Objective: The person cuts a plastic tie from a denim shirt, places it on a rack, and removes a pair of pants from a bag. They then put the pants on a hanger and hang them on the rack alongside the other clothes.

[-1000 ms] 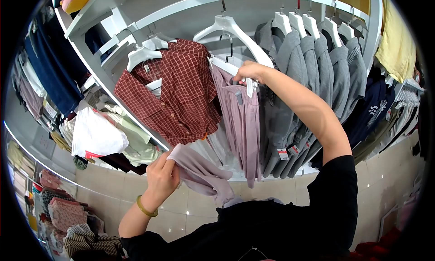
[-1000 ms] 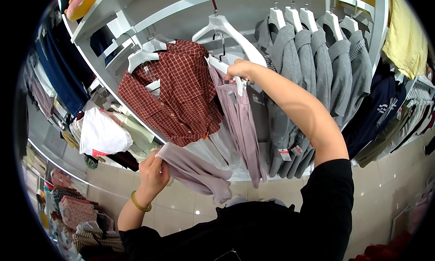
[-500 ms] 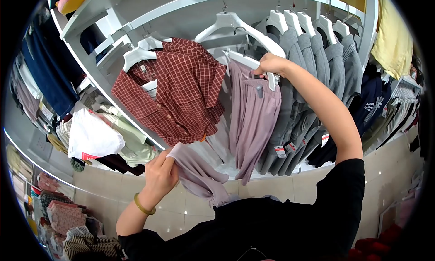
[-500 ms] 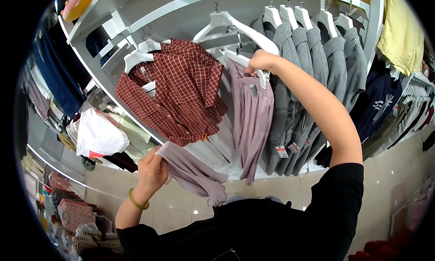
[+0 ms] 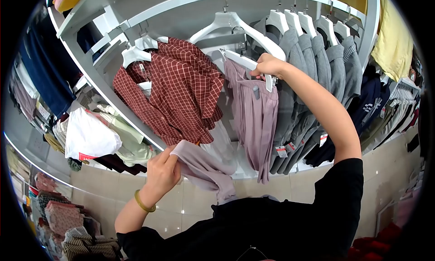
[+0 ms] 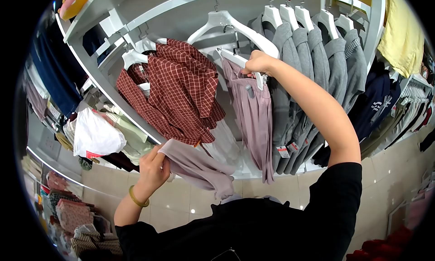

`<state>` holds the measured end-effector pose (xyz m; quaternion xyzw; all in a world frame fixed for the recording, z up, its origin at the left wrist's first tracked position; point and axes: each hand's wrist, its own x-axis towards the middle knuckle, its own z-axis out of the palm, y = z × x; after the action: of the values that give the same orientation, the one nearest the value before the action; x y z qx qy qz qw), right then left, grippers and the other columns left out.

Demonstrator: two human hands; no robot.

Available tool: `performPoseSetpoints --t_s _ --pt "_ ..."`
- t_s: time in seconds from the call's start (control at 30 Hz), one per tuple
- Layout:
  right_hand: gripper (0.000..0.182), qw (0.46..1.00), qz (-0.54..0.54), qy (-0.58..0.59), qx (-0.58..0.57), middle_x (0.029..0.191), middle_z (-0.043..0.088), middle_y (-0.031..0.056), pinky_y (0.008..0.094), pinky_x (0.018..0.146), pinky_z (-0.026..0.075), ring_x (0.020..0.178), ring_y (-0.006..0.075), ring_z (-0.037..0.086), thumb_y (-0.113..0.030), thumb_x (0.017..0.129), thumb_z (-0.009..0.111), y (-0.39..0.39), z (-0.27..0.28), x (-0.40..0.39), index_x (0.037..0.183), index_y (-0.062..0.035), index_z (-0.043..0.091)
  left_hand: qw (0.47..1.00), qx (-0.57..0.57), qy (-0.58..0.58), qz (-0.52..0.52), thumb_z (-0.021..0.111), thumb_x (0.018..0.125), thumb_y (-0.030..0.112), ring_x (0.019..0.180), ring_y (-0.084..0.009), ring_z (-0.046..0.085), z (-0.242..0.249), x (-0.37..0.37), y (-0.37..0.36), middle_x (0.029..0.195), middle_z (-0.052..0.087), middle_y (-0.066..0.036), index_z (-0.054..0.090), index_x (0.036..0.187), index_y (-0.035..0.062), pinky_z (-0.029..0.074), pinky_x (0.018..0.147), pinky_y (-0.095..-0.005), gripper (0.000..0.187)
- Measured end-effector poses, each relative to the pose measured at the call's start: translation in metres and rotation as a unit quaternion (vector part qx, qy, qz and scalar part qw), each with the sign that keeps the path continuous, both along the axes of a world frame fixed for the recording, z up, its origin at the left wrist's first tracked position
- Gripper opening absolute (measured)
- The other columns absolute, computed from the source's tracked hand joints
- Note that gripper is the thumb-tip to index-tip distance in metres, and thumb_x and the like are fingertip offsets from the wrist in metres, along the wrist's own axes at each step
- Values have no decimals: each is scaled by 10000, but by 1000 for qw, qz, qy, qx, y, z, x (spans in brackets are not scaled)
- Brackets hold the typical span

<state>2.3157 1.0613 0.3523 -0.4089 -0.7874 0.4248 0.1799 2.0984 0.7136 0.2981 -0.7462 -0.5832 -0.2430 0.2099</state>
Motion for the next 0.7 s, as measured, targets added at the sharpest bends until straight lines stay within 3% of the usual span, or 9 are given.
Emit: performPoseSetpoints --t_s 0.1,0.2,0.3,0.37,0.5,0.57,0.6,0.67,0.7 --pt "192 999 -16 39 -7 677 593 90 257 465 423 550 121 541 -74 732 712 6 -3 -3 801 83 625 1000 3 1 1 574 580 -71 566 -255 572 1 -2 0 928 614 -133 574 828 -27 467 494 -328 251" --pt "155 990 -57 126 -23 631 559 57 251 432 382 497 104 501 -81 750 692 -10 16 -1 750 35 589 1000 -6 -14 -1 549 608 -119 562 -262 551 0 -4 -1 867 602 -117 598 968 -23 443 497 -329 376" --pt "156 993 -34 109 -12 636 565 55 240 434 379 495 93 498 -84 747 696 -18 31 10 776 36 601 1000 2 -11 -11 551 606 -118 576 -264 555 0 -2 2 847 595 -116 597 960 -25 444 503 -327 369" --pt "162 995 -23 96 -5 634 567 53 238 438 381 500 89 501 -83 743 699 -20 29 22 784 43 606 1000 5 5 -14 569 583 -76 619 -256 572 3 5 6 901 608 -129 583 847 -26 472 532 -334 269" --pt "168 999 4 44 11 630 580 53 237 458 391 516 87 512 -90 735 710 -54 18 48 787 44 622 998 38 17 -40 550 595 -88 648 -278 562 0 2 15 852 594 -129 577 857 -31 467 566 -351 270" --pt "160 1000 9 22 0 631 584 48 236 461 390 515 87 515 -101 742 705 -72 11 68 780 31 623 992 13 -99 -73 536 597 -73 635 -311 528 -3 5 22 800 572 -130 571 879 -36 455 590 -342 286" --pt "157 1000 11 16 -6 627 582 44 235 461 388 513 86 513 -107 749 700 -83 6 77 775 28 623 992 15 -98 -75 536 597 -73 635 -311 528 1 5 21 800 572 -130 571 879 -36 455 590 -342 286" --pt "155 1000 4 16 -20 622 578 38 233 463 387 511 82 510 -111 760 689 -104 -1 93 779 27 621 964 -157 -217 -6 553 614 -29 626 -250 526 13 6 20 732 536 -124 555 878 -36 431 585 -300 264" --pt "155 999 -5 22 -27 620 575 36 232 463 387 510 79 508 -110 766 683 -114 -4 100 788 30 620 964 -156 -217 -8 553 614 -29 626 -250 526 11 8 27 732 536 -124 555 878 -36 431 585 -300 264"
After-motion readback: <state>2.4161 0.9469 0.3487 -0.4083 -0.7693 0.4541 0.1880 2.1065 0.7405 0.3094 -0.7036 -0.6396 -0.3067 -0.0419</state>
